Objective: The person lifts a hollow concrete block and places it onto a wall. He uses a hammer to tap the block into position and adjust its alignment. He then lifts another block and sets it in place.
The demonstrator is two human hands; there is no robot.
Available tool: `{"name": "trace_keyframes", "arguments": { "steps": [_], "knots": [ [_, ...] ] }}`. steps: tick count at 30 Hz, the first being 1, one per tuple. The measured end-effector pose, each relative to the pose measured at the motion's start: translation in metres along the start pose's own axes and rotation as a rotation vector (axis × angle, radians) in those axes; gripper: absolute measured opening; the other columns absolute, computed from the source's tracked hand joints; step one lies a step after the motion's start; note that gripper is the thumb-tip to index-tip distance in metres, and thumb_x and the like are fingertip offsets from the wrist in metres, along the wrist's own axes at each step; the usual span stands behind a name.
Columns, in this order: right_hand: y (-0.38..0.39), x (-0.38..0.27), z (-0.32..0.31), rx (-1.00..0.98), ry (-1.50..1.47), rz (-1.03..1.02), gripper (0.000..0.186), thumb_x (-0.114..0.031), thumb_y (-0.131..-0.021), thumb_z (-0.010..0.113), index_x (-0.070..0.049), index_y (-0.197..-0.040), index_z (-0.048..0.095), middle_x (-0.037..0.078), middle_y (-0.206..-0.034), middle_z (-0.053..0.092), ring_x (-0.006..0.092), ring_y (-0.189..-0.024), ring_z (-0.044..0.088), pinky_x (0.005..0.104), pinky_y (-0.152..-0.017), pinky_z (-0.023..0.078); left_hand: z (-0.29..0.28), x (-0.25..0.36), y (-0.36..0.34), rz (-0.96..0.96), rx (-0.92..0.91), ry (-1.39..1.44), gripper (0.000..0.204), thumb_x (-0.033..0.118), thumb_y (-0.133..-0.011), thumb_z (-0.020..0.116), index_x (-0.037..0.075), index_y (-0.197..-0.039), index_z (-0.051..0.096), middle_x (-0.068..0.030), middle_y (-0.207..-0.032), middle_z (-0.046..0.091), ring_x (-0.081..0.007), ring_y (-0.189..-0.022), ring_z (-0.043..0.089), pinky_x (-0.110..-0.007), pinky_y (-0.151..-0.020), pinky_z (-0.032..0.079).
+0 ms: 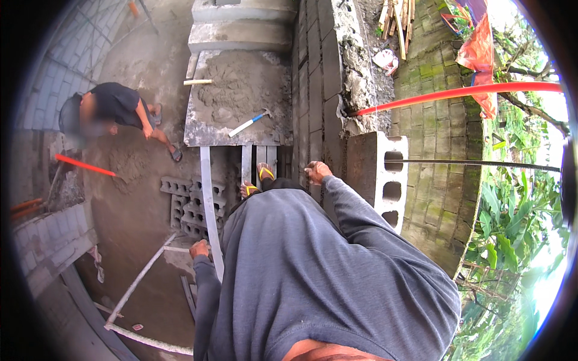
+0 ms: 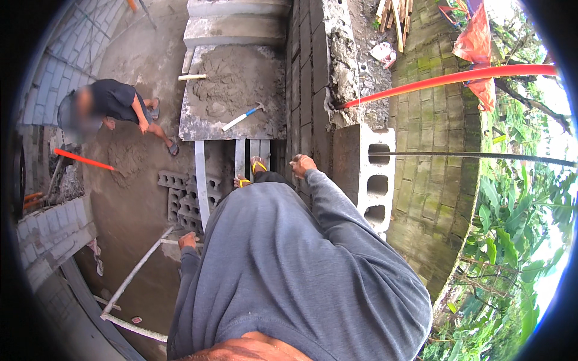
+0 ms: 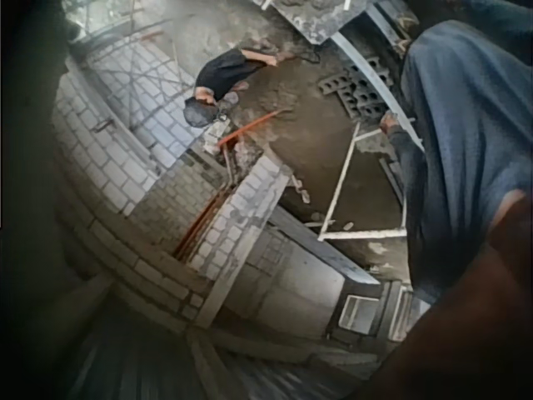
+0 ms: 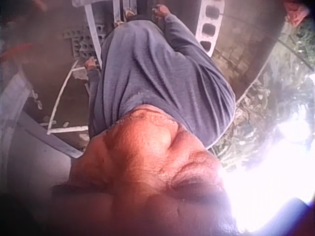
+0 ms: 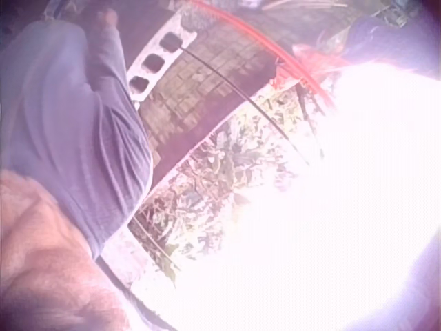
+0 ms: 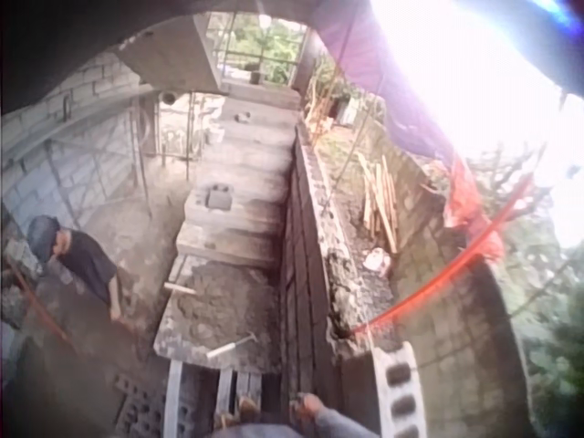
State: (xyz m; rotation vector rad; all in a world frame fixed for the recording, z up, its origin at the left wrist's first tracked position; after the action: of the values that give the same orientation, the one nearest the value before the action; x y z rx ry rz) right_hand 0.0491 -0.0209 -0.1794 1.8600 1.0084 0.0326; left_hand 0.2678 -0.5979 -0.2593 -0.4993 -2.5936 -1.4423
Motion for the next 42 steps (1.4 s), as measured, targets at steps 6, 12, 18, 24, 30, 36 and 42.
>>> {"name": "trace_keyframes", "arguments": {
  "steps": [6, 12, 18, 24, 30, 36, 42],
  "knots": [
    [-0.007, 0.015, 0.003, -0.011, -0.029, 0.003, 0.036, -0.026, -0.098, 0.065, 0.0, -0.123, 0.066, 0.014, -0.096, 0.075, 0.0209, -0.078, 0.073, 0.0352, -0.071, 0.057, 0.002, -0.011, -0.034, 0.078, 0.166, -0.312, 0.041, 0.032, -0.084, 0.063, -0.007, -0.092, 0.074, -0.0199, -0.103, 0.074, -0.0357, -0.113, 0.063, -0.04, -0.105, 0.044],
    [-0.017, 0.03, 0.008, 0.005, 0.031, -0.041, 0.035, -0.026, -0.097, 0.065, -0.001, -0.122, 0.066, 0.013, -0.097, 0.075, 0.0205, -0.078, 0.073, 0.0351, -0.071, 0.057, 0.004, -0.009, -0.04, 0.257, 0.1, -0.563, 0.047, 0.039, -0.087, 0.06, -0.006, -0.094, 0.075, -0.0164, -0.114, 0.073, -0.0331, -0.124, 0.057, -0.037, -0.122, 0.024],
    [-0.025, 0.039, 0.015, -0.029, -0.055, 0.022, 0.033, -0.026, -0.095, 0.066, -0.002, -0.119, 0.069, 0.015, -0.099, 0.075, 0.0216, -0.084, 0.074, 0.0362, -0.077, 0.057, 0.0, -0.001, -0.01, 0.192, 0.271, -0.436, 0.047, 0.041, -0.089, 0.059, -0.001, -0.102, 0.076, -0.0135, -0.116, 0.073, -0.0307, -0.126, 0.055, -0.036, -0.122, 0.024],
    [-0.012, 0.02, 0.012, -0.078, -0.03, -0.035, 0.036, -0.027, -0.099, 0.063, 0.001, -0.121, 0.065, 0.015, -0.099, 0.075, 0.0208, -0.075, 0.074, 0.0359, -0.065, 0.059, 0.008, -0.029, -0.027, 0.311, 0.05, -0.928, 0.027, 0.036, -0.089, 0.062, 0.015, -0.096, 0.076, -0.0088, -0.112, 0.074, -0.0299, -0.114, 0.065, -0.046, -0.119, 0.026],
    [-0.016, 0.014, 0.012, -0.069, 0.034, -0.079, 0.036, -0.028, -0.099, 0.063, 0.001, -0.121, 0.065, 0.015, -0.098, 0.075, 0.0208, -0.074, 0.074, 0.0369, -0.065, 0.06, 0.015, -0.018, -0.003, 0.43, 0.037, -1.279, 0.021, 0.035, -0.092, 0.06, 0.022, -0.092, 0.077, -0.0067, -0.1, 0.076, -0.0284, -0.108, 0.069, -0.056, -0.116, 0.027],
    [-0.02, 0.03, 0.017, -0.076, -0.071, -0.015, 0.033, -0.026, -0.098, 0.064, 0.0, -0.119, 0.066, 0.012, -0.095, 0.075, 0.0201, -0.071, 0.072, 0.0358, -0.063, 0.059, 0.008, -0.013, 0.008, -0.002, 0.276, -0.546, 0.078, 0.048, -0.081, 0.075, 0.008, -0.144, 0.049, -0.0229, -0.144, 0.05, -0.0346, -0.141, 0.04, -0.046, -0.124, 0.021],
    [-0.019, 0.022, 0.016, -0.086, -0.072, -0.037, 0.033, -0.026, -0.098, 0.064, 0.002, -0.117, 0.066, 0.012, -0.091, 0.074, 0.0197, -0.07, 0.072, 0.035, -0.062, 0.058, 0.003, -0.03, 0.001, -0.094, 0.13, -0.166, 0.115, 0.055, -0.071, 0.084, -0.003, -0.154, 0.031, -0.0283, -0.158, 0.031, -0.04, -0.15, 0.023, -0.044, -0.123, 0.024]
  ]
}}
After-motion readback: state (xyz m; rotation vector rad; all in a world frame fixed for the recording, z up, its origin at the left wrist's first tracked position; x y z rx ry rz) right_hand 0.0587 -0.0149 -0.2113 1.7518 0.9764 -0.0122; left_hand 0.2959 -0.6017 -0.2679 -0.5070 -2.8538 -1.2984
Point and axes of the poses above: each hand's wrist, its own y-axis away from the middle knuckle, its own z-axis out of the palm, x = y × z, the point moved 4 cm from there along -y, towards the middle knuckle
